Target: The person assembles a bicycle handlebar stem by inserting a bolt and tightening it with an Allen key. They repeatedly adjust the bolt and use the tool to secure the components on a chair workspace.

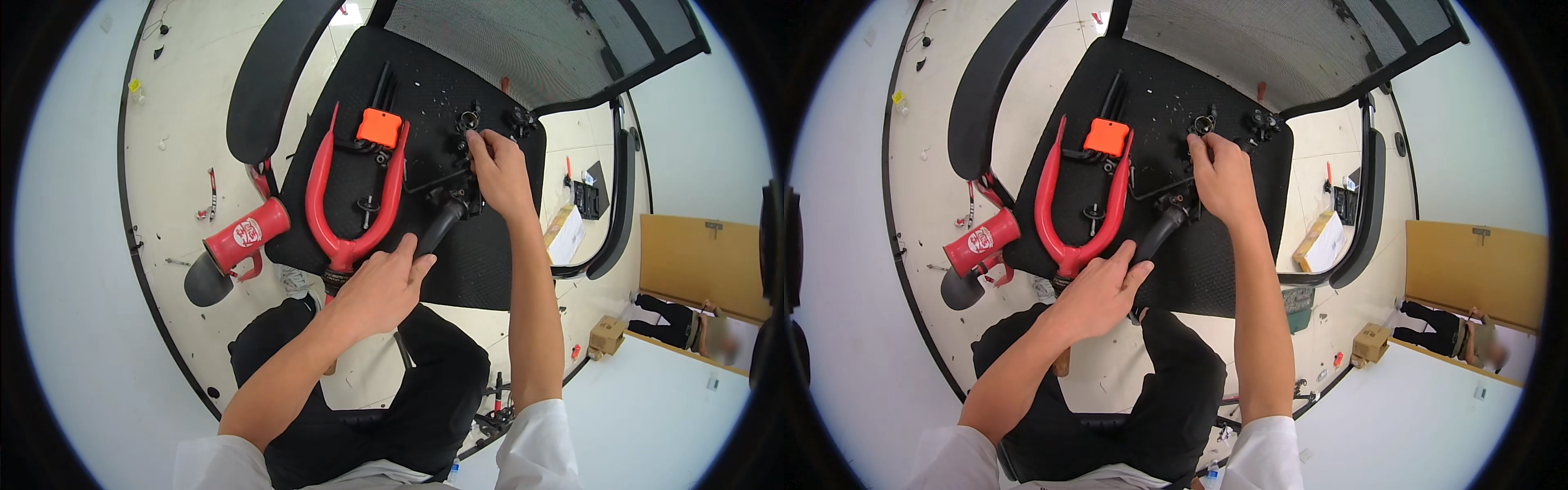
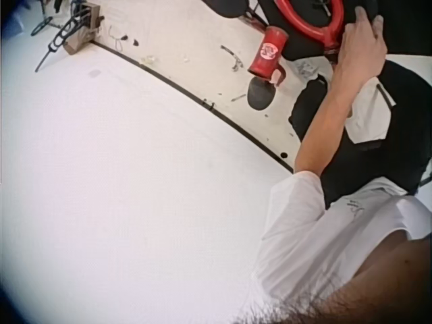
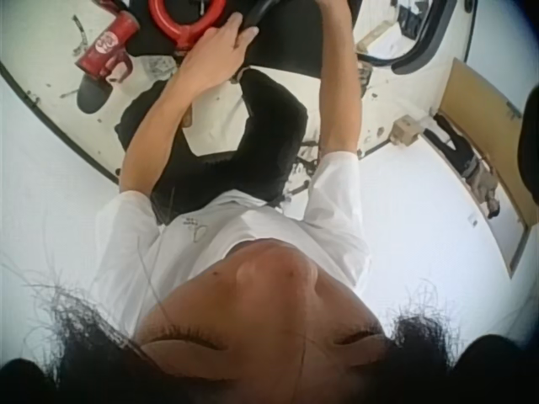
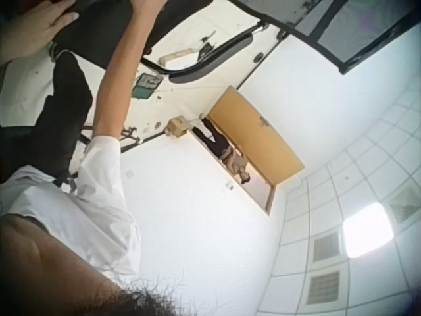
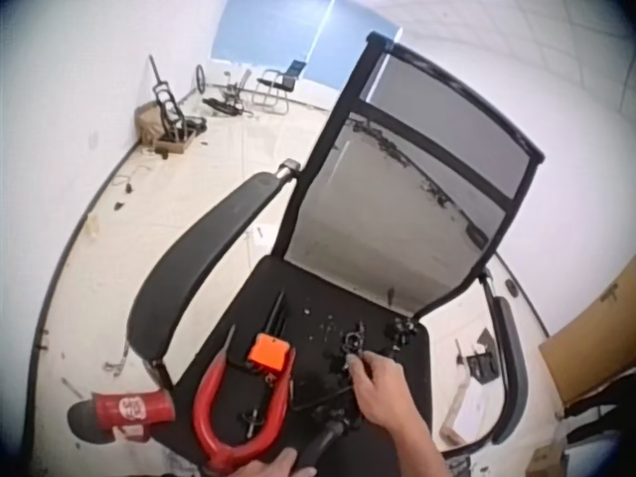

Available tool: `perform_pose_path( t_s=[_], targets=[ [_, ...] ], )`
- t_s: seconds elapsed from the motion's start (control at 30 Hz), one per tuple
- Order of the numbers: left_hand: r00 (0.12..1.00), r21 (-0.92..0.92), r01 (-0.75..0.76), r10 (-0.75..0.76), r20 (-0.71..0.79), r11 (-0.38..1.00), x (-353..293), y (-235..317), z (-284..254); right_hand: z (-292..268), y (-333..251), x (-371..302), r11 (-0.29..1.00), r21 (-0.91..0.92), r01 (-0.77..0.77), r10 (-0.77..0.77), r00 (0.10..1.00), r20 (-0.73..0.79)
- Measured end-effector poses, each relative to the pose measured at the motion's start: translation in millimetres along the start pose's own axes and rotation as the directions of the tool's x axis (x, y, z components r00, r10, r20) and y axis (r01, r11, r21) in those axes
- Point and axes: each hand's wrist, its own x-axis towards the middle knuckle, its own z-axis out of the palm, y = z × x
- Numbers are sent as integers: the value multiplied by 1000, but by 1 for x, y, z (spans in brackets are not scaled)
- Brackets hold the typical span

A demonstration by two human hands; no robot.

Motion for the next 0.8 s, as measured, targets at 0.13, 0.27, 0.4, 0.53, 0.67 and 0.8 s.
perform_pose_path(
  t_s=[0.13,0.27,0.4,0.53,0.67,0.8],
  targets=[
    [994,-34,85,-82,65,996,0,11,-6,-8,6,-1,996,66,-60,61,998,-9],
    [998,18,45,-46,40,999,-1,10,-3,-8,3,-12,996,25,-82,85,983,-165],
    [998,24,51,-52,40,998,-2,8,-3,-4,-2,-12,990,118,-74,90,986,-139],
    [998,17,58,-59,37,998,-1,10,-5,-4,-5,-12,906,343,-246,278,959,-48],
    [998,47,30,-33,60,998,1,11,-6,5,2,-19,858,477,-190,277,954,-119],
    [1000,70,-10,8,20,998,-1,3,-3,-11,2,-42,946,317,-68,103,990,-96]
  ],
)
